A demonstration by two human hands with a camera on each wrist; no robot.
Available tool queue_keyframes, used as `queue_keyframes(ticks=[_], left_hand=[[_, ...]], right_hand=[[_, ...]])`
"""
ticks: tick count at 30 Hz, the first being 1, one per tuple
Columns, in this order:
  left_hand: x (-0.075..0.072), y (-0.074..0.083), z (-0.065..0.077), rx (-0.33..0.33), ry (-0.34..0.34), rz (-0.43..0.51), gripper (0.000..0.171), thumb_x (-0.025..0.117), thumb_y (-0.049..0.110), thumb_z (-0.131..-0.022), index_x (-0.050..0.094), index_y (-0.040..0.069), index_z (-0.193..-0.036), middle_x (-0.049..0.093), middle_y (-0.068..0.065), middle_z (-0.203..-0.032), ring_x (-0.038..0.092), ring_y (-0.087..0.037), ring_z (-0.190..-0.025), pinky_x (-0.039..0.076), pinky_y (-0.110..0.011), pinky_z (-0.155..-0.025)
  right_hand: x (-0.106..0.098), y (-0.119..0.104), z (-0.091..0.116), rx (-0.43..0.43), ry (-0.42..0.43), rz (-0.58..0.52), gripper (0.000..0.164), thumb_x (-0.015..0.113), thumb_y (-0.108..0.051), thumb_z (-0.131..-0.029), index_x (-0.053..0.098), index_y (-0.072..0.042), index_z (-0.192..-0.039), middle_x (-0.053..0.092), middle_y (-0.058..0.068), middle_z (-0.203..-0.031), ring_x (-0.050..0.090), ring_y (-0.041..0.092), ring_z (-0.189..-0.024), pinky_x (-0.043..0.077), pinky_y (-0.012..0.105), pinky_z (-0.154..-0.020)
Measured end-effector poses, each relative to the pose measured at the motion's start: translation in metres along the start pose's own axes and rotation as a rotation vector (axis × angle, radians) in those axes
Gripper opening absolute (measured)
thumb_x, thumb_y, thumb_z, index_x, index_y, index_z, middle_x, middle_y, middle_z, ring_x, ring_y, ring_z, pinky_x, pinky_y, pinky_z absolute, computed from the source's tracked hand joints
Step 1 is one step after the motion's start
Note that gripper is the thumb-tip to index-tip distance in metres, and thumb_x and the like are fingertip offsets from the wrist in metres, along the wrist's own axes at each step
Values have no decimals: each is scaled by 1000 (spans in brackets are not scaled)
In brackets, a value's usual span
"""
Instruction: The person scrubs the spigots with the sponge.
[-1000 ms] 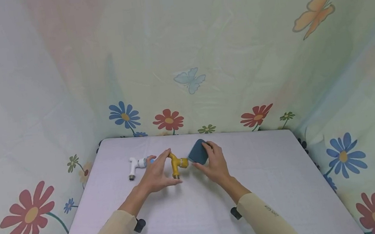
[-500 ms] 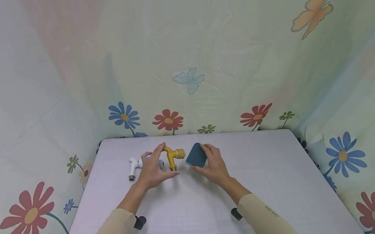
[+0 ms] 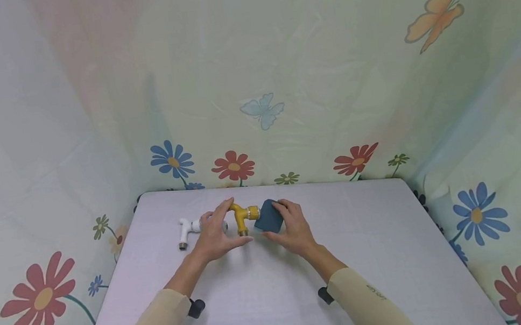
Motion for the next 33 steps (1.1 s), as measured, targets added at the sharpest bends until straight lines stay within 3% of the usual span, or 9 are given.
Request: queue_keyframes(ticks=[7, 14, 19, 27, 33], left_hand=[[5, -6, 1, -81, -106, 24, 107, 89, 56, -75, 33, 32, -163, 32, -6, -164, 32, -36, -149, 32, -69, -118], [8, -6, 0, -69, -165, 26, 105, 88, 56, -76, 34, 28, -161, 24, -7, -163, 44, -32, -141, 47, -58, -114], [7, -6, 0, -66, -156, 12, 101, 89, 54, -76, 36, 27, -158, 26, -7, -162, 45, -31, -142, 48, -56, -114], [6, -6, 0, -71, -185, -126, 101, 85, 63, -75, 39, 33, -160, 35, -7, -159, 38, -37, -139, 45, -61, -111], [3, -5, -1, -40, -181, -166, 98, 86, 61, -74, 46, 25, -155, 39, -7, -156, 39, -32, -140, 36, -60, -117]], right_hand=[[-2, -4, 0, -5, 6, -19, 88, 88, -47, -80, 49, -15, -152, 44, 10, -157, 40, 31, -144, 46, 51, -117], [-2, -5, -1, -7, 4, -34, 87, 88, -46, -81, 49, -15, -153, 42, 10, -158, 38, 31, -144, 45, 51, -117], [-3, -7, -2, 3, 8, -53, 86, 87, -45, -82, 48, -16, -153, 41, 9, -159, 37, 30, -145, 45, 53, -117], [-3, -10, -4, 5, 23, -56, 86, 88, -44, -81, 49, -16, -152, 42, 9, -159, 38, 30, -145, 46, 52, -117], [-4, -15, -6, -13, 35, -71, 85, 88, -44, -81, 50, -16, -152, 43, 10, -158, 39, 31, -145, 47, 53, -116]])
Point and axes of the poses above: each hand's wrist, its own z-axis away from the middle knuckle, its own x-axis out of the palm, y = z × x, the point moved 8 cm from there along -z, towards the middle knuckle
